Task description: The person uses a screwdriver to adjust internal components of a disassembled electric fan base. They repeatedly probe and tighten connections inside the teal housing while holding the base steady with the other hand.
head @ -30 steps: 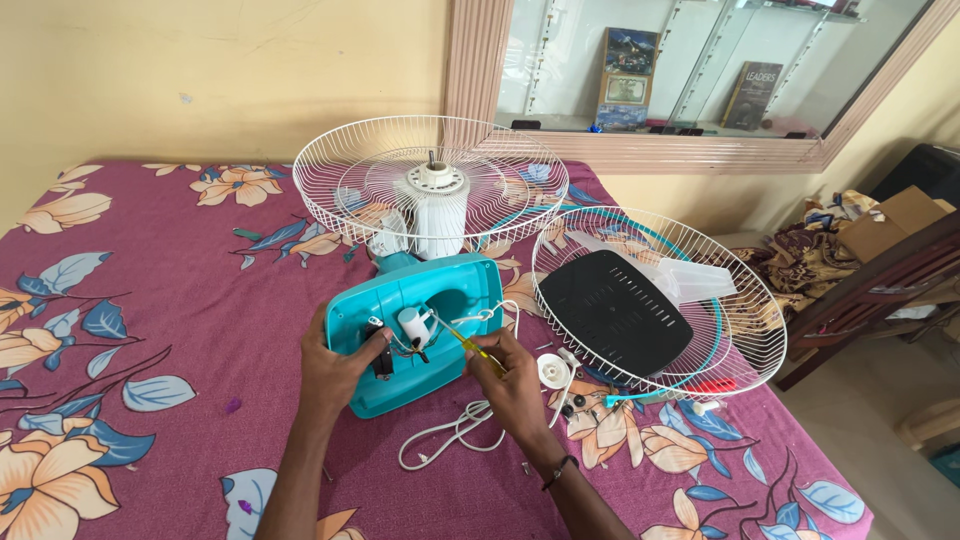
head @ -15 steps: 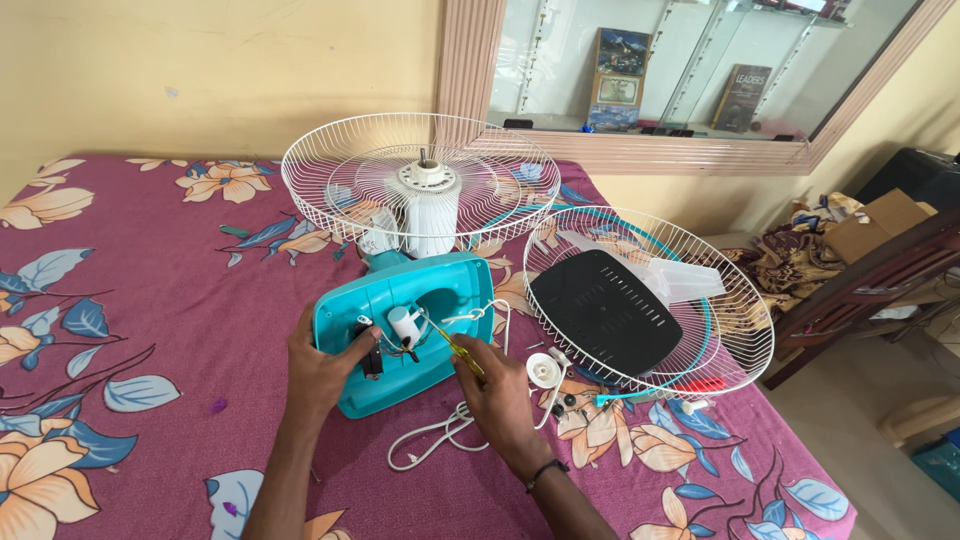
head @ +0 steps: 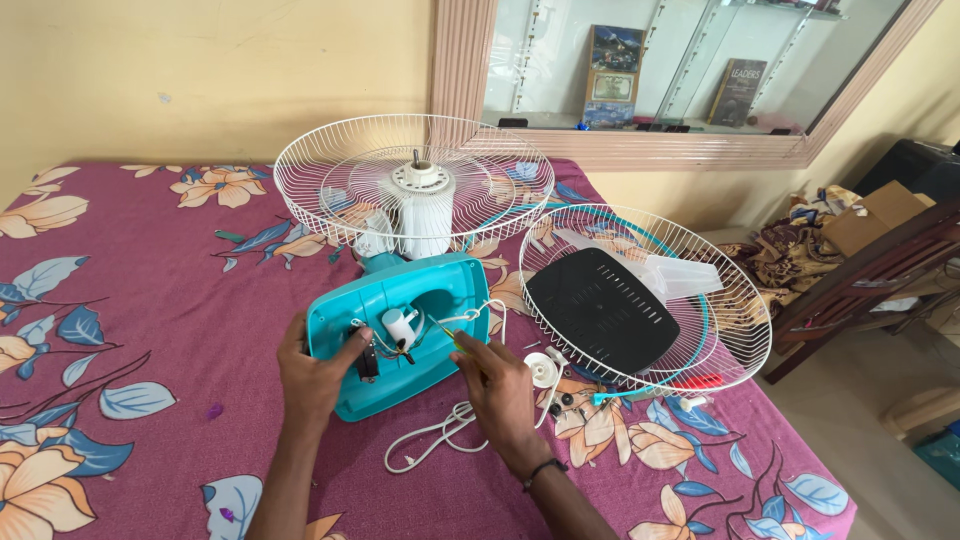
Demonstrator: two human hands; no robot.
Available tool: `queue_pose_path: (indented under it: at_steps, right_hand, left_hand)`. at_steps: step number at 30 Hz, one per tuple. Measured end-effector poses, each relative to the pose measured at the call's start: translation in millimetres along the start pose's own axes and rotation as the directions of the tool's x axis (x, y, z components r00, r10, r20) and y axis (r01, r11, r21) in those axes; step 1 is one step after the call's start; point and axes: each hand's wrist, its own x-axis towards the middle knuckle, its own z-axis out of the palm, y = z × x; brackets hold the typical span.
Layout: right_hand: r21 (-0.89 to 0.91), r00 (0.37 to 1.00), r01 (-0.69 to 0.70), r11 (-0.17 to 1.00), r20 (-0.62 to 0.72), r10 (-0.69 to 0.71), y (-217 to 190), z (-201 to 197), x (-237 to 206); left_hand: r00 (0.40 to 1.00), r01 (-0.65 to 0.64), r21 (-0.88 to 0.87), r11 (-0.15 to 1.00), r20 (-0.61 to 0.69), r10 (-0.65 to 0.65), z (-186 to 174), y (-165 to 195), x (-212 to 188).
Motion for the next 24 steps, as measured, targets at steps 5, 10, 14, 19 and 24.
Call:
queue_pose_path:
  at_steps: [5,10,14,19,24]
  right_hand:
    - [0.064,0.999,-0.017,0.998,0.031,0.015,1.2,1.8,-3.0]
    - [0.1,0.999,-0.021,0.995,0.037,0.017,1.4,2.0,-2.6]
    - [0.084,0.991,-0.123,0.989,0.07,0.117,3.9,2.4,-1.0]
    - [0.09,0.99,-0.119,0.989,0.084,0.111,6.1,4.9,-1.9]
    - [0.101,0.984,-0.15,0.983,0.111,0.139,7.4,6.2,-1.8]
  left_hand:
    - [0.999,0.035,-0.066,0.997,0.011,-0.035,-1.4,-1.4,-0.6]
    - [1.0,-0.025,-0.043,0.999,0.015,0.025,-3.2,-6.4,0.5]
    - [1.0,-0.002,-0.04,0.999,0.024,0.003,-2.6,-10.4,1.1]
    - [0.999,-0.027,-0.026,0.999,0.043,0.028,-3.7,-13.0,2.1]
    - [0.998,-0.017,-0.013,1.0,0.062,0.018,-4.3,-14.3,2.7]
